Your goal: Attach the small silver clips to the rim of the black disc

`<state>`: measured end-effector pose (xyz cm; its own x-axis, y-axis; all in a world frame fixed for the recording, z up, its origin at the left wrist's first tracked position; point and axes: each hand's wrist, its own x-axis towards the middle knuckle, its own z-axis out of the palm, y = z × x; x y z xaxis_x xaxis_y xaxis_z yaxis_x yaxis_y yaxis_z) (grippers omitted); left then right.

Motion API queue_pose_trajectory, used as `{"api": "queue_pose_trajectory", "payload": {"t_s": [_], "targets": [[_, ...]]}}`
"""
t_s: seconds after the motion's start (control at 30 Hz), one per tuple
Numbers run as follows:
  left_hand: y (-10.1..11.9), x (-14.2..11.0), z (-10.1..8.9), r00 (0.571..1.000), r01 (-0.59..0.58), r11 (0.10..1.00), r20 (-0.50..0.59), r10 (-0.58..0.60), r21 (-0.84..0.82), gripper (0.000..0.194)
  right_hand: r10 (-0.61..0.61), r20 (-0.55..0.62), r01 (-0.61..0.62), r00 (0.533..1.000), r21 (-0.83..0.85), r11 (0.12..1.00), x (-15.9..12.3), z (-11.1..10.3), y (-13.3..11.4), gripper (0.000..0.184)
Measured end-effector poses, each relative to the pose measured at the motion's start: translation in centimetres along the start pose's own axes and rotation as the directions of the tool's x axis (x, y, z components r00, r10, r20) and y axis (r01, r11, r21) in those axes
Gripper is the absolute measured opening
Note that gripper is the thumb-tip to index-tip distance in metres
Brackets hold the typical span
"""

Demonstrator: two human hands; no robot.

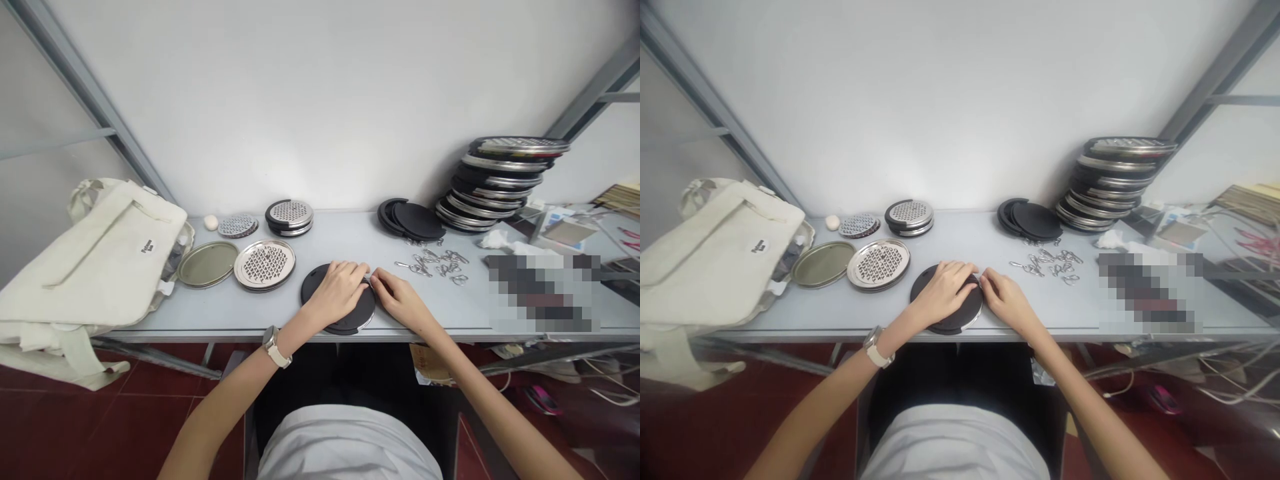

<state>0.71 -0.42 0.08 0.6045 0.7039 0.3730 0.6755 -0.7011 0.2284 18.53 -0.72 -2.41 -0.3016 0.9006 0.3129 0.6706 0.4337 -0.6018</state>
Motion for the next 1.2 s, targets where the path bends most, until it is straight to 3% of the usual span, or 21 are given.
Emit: {"api": "queue_pose_trajectory", "payload": {"t_s": [0.53,0.93,1.2], "targets": [[-0.05,-0.04,0.11,1.000,-0.010,0.997,0.001,0.010,-0.078,0.020,0.019,0.003,-0.019,1.000,0.008,1.000,0.06,-0.06,-0.19,0.026],[-0.32,-0.03,0.47,1.000,-0.024,0.989,-0.021,0.021,-0.149,0.029,0.077,-0.016,-0.075,0.997,0.112,0.991,0.00,-0.07,0.27,0.028],[-0.22,0.06,0.40,0.999,-0.032,0.995,-0.019,0.030,-0.096,0.026,0.056,0.006,-0.056,0.998,0.081,0.995,0.06,-0.11,0.32,0.025]]}}
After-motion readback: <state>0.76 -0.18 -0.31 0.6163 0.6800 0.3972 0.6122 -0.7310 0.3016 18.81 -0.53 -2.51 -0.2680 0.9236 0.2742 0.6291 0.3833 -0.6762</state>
